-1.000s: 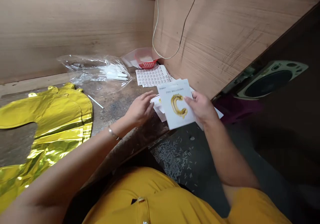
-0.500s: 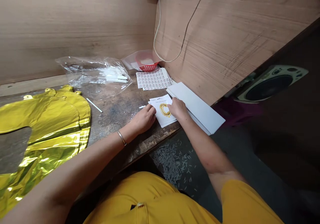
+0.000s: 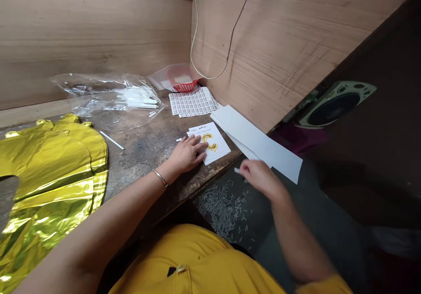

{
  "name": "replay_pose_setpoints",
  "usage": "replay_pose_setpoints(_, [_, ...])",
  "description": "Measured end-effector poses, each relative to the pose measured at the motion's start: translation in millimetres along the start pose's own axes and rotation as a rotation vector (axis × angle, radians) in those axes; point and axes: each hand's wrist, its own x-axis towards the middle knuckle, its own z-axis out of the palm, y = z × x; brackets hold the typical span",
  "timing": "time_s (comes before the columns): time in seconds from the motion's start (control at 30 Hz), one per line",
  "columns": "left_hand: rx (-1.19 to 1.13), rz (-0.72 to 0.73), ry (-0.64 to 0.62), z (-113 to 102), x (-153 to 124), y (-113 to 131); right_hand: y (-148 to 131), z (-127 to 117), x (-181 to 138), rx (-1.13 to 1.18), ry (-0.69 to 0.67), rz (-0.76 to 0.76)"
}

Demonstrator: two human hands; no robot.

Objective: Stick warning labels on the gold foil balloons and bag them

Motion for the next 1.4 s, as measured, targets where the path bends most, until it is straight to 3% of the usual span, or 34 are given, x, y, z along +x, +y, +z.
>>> replay_pose_setpoints(0.03, [0.003,0.000,-0.003,-0.1,-0.1,0.4,8.1,-1.1,-16.0,0.032,-0.045,-0.082])
replay_pose_setpoints(0.07, [0.005,-0.002,-0.005,-0.3,-0.1,0.8,16.7,-3.3,-27.2,0.058,0.002,-0.145])
replay_pose_setpoints(0.17, [0.017,-0.012,-0.008,-1.0,-0.2,2.1,44.7,-13.4,-27.6,-0.007,0.426,-0.100])
replay_pose_setpoints(0.2, [0.021,-0.012,-0.010,-1.2,-0.1,2.4,53.7,-16.4,-18.9,-0.071,0.501,-0.056])
replay_pose_setpoints(0.37, [0.034,-0.006,-0.016,-0.9,0.9,2.4,72.1,-16.8,30.5,-0.168,0.244,-0.092])
replay_pose_setpoints(0.6, [0.032,-0.024,-0.015,0.9,0.6,2.6,55.0,-16.2,39.0,-0.173,0.243,-0.075])
replay_pose_setpoints(1.0, [0.015,-0.044,0.011,4.2,0.0,2.6,50.4,-25.9,42.0,-0.281,0.154,-0.072])
replay_pose_setpoints(1.27, [-0.077,-0.058,0.023,4.9,-0.6,-0.7,40.7,-34.3,56.3,-0.332,0.222,0.010])
replay_pose_setpoints(1.4, [-0.161,-0.044,0.073,-6.2,-1.9,7.8,24.2,-42.7,42.8,-0.337,0.338,-0.002])
